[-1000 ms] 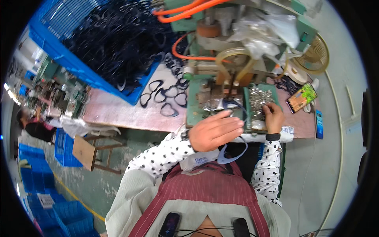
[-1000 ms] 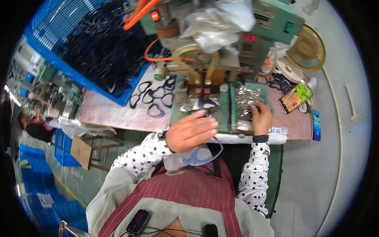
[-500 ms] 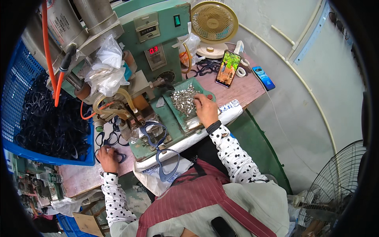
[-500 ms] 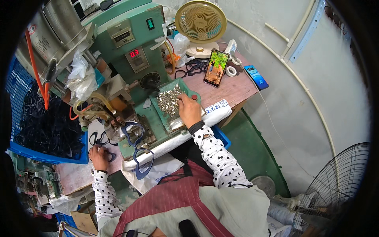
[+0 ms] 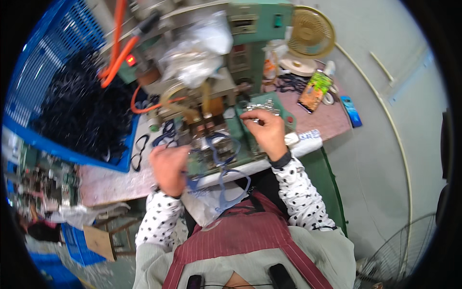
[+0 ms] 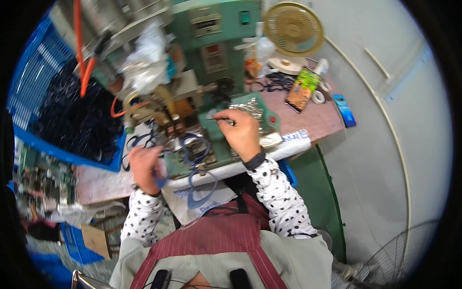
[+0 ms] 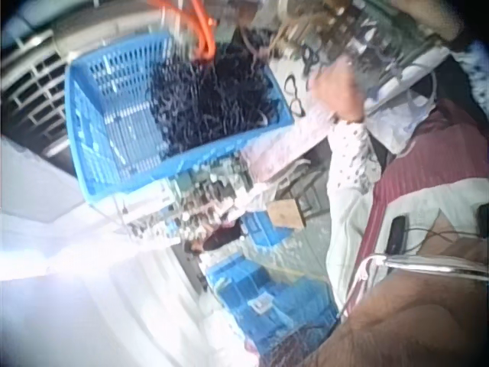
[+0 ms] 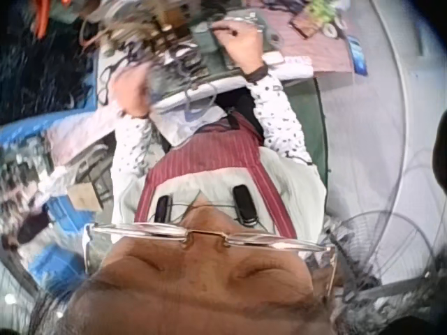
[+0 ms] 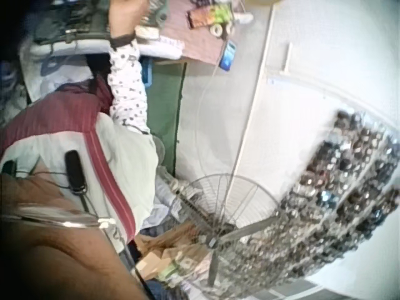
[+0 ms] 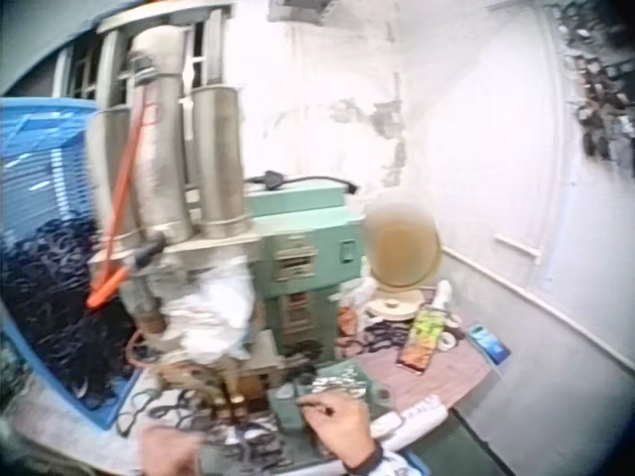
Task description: The person repeatedly picks up dark plastic eyeglass frames from a blue basket and places them into a small press machine on the workbench. They then remove the frames and place them on the table, continuing the cycle.
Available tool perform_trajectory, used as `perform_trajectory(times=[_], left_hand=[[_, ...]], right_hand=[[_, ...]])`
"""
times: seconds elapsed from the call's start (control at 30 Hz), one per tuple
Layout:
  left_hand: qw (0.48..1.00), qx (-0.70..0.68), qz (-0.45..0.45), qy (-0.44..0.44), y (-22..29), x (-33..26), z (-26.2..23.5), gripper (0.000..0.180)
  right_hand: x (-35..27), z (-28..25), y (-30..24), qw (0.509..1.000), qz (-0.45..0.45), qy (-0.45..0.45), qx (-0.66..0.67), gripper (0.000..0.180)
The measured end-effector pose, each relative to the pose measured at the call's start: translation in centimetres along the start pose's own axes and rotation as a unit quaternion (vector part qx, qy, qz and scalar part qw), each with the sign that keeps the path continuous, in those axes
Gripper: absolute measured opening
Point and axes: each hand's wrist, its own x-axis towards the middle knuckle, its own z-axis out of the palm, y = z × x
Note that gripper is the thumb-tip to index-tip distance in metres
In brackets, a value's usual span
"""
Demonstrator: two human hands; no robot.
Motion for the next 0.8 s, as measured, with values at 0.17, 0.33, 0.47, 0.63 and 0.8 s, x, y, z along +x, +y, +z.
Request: perform_trajectory(times=[0.17,0.33,0.47,0.63,0.8], left_hand=[[0.982,-0.066,0.162,0.065,3.1,1.9,1.5,0.033],[0.977,-0.147,0.144,0.059,3.7,2.0,2.0,0.038],[0.971,-0.168,0.159,0.058,3.3,1.4,2.5,0.039],[0.961,-0.184,0.2,0.057,3.9,0.8,1.8,0.04],[0.946,-0.205,0.243,0.065,3.7,1.5,1.3,0.036]], right_hand=[[-0.7,1.5,-5.6,0.988,0.078,-0.098,0.088,0.021],[-0.8,3.0,-4.8,0.981,0.123,-0.103,0.11,0.039],[-0.4,3.1,-5.3,0.987,0.112,-0.099,0.063,0.04],[0.1,4.6,-5.5,0.983,0.105,-0.093,0.115,0.043],[0.0,4.9,-5.4,0.981,0.118,-0.075,0.137,0.048]])
